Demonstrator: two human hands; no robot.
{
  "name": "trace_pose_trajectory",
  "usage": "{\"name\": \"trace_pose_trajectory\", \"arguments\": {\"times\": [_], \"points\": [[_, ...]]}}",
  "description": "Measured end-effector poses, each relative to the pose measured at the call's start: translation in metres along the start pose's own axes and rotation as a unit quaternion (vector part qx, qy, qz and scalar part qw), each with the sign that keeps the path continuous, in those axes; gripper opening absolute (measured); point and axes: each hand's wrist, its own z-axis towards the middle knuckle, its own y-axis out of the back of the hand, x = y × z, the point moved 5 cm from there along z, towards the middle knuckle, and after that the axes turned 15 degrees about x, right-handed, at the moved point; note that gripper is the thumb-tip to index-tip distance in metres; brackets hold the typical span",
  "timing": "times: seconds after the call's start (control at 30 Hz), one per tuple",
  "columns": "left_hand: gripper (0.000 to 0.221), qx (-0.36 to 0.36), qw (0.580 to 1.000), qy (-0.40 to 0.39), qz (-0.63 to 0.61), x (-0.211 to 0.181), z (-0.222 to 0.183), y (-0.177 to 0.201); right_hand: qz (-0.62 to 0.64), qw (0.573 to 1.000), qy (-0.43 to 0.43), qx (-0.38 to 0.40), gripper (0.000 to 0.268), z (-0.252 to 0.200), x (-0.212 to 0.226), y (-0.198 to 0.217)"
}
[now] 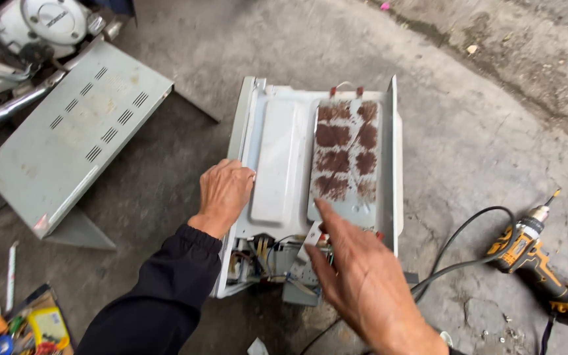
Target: Disassembling a microwave oven to access and repair internal components
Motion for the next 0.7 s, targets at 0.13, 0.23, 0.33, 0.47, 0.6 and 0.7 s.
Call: {"name": "trace_pose_trajectory", "arguments": {"times": [0.13, 0.23, 0.33, 0.47, 0.6, 0.7], "points": [[0.015, 0.029, 1.0, -0.001, 0.002, -0.002, -0.04, -0.01, -0.019, 0.999, 0.012, -0.049, 0.07, -0.003, 0.002, 0.003], [0.045, 0.075, 0.997, -0.005, 0.034, -0.015, -0.06, 0.0, 0.003, 0.997, 0.035, -0.066, 0.071, -0.004, 0.007, 0.004], [0.037, 0.105, 0.993, 0.005, 0.045, -0.017, -0.064, -0.01, 0.004, 0.998, 0.021, -0.056, 0.071, -0.006, 0.008, 0.003], [0.037, 0.197, 0.975, 0.048, 0.096, -0.035, -0.073, -0.012, 0.014, 0.997, 0.014, -0.072, 0.067, -0.011, 0.008, 0.004], [0.041, 0.173, 0.981, 0.044, 0.075, -0.047, -0.091, -0.014, 0.029, 0.997, -0.007, -0.07, 0.065, -0.019, 0.012, 0.011], [0.013, 0.208, 0.974, 0.082, -0.045, -0.045, -0.089, 0.02, 0.054, 0.995, -0.038, -0.08, 0.069, -0.023, 0.003, 0.017]]}}
